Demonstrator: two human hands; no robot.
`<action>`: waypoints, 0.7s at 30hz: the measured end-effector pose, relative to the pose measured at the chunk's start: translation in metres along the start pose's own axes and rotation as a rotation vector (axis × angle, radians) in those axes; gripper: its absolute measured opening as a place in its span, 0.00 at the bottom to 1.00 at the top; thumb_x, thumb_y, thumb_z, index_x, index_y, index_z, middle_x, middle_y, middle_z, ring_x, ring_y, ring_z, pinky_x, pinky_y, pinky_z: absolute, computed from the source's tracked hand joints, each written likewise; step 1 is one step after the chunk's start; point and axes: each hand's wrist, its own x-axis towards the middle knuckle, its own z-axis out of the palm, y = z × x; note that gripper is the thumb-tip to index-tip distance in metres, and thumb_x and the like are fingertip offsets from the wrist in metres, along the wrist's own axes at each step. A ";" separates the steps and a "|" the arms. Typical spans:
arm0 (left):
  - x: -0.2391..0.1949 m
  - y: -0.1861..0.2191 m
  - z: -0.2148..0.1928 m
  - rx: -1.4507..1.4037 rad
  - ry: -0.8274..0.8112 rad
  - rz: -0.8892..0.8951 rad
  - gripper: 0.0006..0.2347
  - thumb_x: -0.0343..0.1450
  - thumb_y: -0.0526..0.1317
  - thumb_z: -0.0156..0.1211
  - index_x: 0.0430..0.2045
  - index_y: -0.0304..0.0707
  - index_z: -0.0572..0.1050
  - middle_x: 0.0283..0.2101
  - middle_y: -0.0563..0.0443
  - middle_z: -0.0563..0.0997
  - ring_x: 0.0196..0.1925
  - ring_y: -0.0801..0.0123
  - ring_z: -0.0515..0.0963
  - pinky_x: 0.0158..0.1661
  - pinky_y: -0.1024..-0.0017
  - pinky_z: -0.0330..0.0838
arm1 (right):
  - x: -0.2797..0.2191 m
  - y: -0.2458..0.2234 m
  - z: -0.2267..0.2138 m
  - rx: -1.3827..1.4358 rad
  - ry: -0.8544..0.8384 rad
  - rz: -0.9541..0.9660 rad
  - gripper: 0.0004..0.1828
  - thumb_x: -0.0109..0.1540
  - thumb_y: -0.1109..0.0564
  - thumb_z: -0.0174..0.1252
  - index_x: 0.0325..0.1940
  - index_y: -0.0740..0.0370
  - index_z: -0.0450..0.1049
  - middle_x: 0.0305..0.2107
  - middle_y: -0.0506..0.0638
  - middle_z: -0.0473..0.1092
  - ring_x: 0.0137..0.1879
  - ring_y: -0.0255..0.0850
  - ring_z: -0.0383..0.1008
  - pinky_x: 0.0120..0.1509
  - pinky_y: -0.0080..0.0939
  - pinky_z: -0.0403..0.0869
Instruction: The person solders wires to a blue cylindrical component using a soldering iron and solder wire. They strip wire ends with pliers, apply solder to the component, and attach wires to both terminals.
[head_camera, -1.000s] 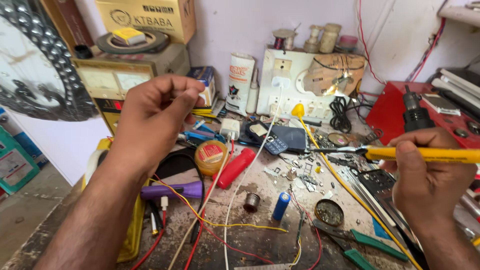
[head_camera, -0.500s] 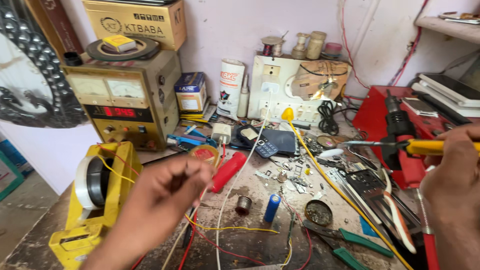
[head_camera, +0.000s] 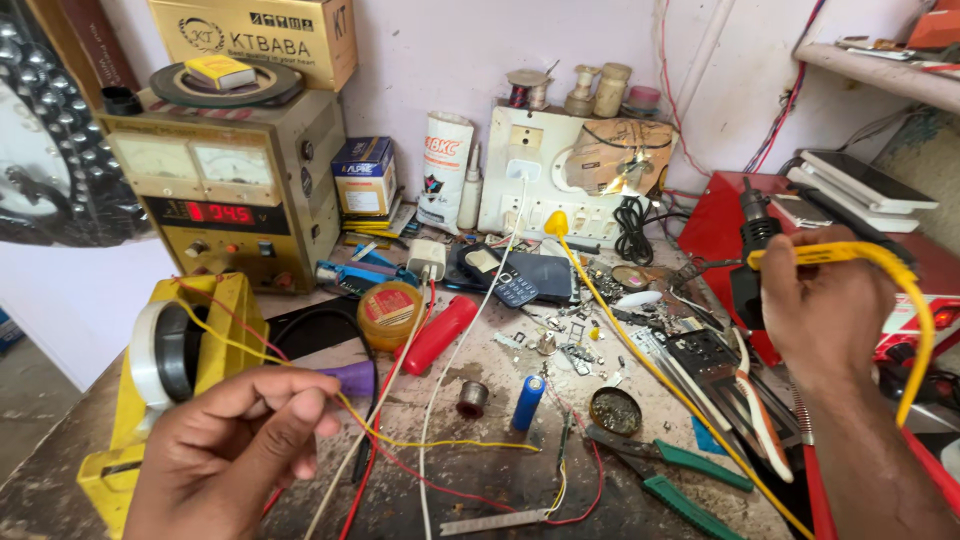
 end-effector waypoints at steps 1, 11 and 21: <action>0.000 0.004 -0.002 0.005 0.010 -0.004 0.08 0.75 0.33 0.62 0.45 0.29 0.81 0.32 0.45 0.87 0.26 0.73 0.77 0.28 0.75 0.73 | 0.000 0.004 0.005 -0.027 -0.077 0.040 0.16 0.73 0.49 0.61 0.44 0.66 0.79 0.27 0.55 0.75 0.33 0.46 0.75 0.42 0.46 0.72; -0.036 0.056 -0.025 0.066 0.050 -0.026 0.08 0.73 0.37 0.59 0.39 0.31 0.82 0.30 0.53 0.84 0.29 0.80 0.76 0.29 0.78 0.72 | -0.019 0.085 0.118 0.210 -0.510 0.247 0.24 0.73 0.42 0.64 0.47 0.70 0.76 0.32 0.63 0.79 0.36 0.55 0.80 0.40 0.55 0.76; -0.153 -0.027 -0.105 0.581 -0.259 -0.738 0.10 0.65 0.46 0.73 0.25 0.39 0.82 0.20 0.58 0.78 0.25 0.79 0.74 0.28 0.75 0.67 | -0.059 0.149 0.161 0.335 -1.013 0.823 0.40 0.60 0.34 0.59 0.69 0.59 0.67 0.47 0.74 0.74 0.42 0.65 0.80 0.40 0.66 0.80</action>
